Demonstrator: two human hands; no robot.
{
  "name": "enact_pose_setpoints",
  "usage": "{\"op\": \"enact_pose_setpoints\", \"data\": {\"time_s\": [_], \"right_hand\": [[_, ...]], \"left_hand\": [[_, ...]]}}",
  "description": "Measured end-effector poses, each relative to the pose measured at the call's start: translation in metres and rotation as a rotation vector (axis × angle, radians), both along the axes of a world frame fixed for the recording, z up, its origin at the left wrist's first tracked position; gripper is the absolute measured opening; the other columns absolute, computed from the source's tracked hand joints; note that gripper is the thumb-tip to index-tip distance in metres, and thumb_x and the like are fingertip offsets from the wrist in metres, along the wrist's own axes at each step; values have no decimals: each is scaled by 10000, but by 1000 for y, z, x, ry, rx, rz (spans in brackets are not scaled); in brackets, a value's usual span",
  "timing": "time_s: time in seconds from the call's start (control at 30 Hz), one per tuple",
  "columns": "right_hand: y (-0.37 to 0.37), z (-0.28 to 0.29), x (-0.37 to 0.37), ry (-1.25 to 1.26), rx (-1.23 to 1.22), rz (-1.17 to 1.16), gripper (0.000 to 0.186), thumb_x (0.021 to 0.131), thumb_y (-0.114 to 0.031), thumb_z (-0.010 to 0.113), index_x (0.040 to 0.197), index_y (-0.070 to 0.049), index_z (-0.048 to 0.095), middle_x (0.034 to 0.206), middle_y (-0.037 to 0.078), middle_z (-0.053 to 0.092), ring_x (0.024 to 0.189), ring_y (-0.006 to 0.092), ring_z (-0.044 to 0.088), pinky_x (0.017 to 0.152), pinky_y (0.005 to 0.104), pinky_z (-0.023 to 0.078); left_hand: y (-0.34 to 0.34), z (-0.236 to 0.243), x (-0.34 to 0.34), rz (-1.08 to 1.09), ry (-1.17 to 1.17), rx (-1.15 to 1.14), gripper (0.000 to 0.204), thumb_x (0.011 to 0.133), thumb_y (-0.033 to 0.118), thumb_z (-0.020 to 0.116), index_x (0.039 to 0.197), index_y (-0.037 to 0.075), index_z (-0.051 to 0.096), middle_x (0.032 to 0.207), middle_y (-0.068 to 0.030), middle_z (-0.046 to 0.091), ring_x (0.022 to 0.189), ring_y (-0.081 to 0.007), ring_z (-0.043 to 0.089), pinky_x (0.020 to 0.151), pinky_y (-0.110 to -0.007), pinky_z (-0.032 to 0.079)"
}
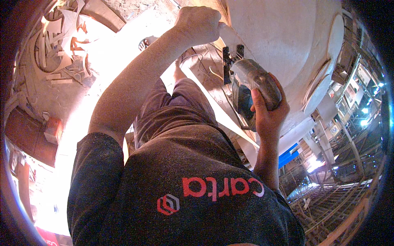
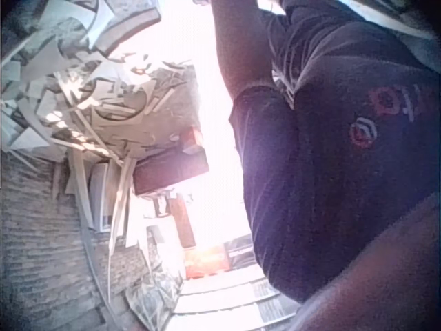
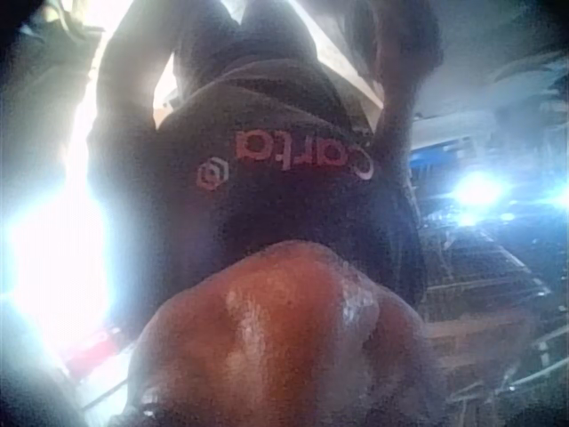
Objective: The person uses a jigsaw to cut a curved shape out of a large sheet of plywood. They guide the tool along a marked line, periodically adjusting the wood and removing cut pieces.
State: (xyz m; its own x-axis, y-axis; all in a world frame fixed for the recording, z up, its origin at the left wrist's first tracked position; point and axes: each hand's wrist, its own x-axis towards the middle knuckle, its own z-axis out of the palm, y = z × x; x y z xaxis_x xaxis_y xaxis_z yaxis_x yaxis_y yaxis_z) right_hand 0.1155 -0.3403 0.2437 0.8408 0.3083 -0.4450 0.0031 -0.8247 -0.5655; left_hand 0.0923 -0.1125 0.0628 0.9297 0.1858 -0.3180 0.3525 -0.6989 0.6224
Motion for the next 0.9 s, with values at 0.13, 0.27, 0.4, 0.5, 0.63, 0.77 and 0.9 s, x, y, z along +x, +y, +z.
{"op": "enact_pose_setpoints", "data": {"time_s": [0.13, 0.27, 0.4, 0.5, 0.63, 0.77, 0.9], "right_hand": [[-6, -5, 3, -76, -12, 93, 532, 899, -114, 772, 1376, 26, 580, 966, 69, 723, 603, 80, 589, 523, 221, 474], [1, -4, 2, -56, 3, 60, 527, 900, -115, 773, 1372, 24, 584, 971, 65, 722, 606, 79, 589, 523, 222, 475], [7, -2, 2, -54, 1, 33, 525, 898, -117, 776, 1367, 26, 587, 964, 63, 721, 604, 80, 588, 527, 225, 477], [12, -2, 1, -38, 12, -12, 526, 896, -117, 776, 1365, 29, 588, 960, 65, 721, 601, 83, 587, 532, 228, 477], [24, 3, -2, 3, 27, -109, 521, 894, -118, 773, 1360, 30, 592, 958, 67, 721, 603, 89, 589, 538, 232, 476], [28, 3, 0, -1, 40, -111, 513, 892, -124, 771, 1350, 31, 598, 952, 68, 722, 606, 92, 592, 536, 232, 474], [32, 3, 1, 31, 59, -126, 506, 889, -118, 771, 1342, 34, 602, 947, 64, 722, 601, 90, 591, 524, 228, 471]], "left_hand": [[-3, -6, 0, 30, -9, -2, 335, 968, 390, 590, 955, 88, 733, 922, -151, 751, 885, -350, 743, 789, -517, 581], [-3, -6, 1, 24, 16, 2, 337, 973, 396, 587, 963, 91, 732, 934, -148, 751, 896, -344, 742, 798, -510, 581], [-3, -6, 1, 40, -14, 3, 339, 982, 396, 580, 968, 92, 729, 941, -149, 749, 908, -344, 739, 809, -509, 579], [-3, -7, 1, 40, -12, 1, 337, 986, 391, 576, 969, 90, 726, 941, -150, 747, 908, -348, 736, 806, -512, 577], [-2, -6, 2, 33, -5, -1, 333, 983, 382, 579, 957, 84, 726, 943, -150, 746, 910, -351, 735, 798, -512, 578], [0, -1, 2, 18, 11, 8, 332, 976, 377, 586, 938, 79, 728, 941, -151, 744, 908, -349, 736, 790, -512, 581], [1, -1, 2, 13, -5, 25, 332, 973, 371, 584, 942, 74, 730, 936, -159, 742, 906, -346, 738, 786, -514, 583]]}}
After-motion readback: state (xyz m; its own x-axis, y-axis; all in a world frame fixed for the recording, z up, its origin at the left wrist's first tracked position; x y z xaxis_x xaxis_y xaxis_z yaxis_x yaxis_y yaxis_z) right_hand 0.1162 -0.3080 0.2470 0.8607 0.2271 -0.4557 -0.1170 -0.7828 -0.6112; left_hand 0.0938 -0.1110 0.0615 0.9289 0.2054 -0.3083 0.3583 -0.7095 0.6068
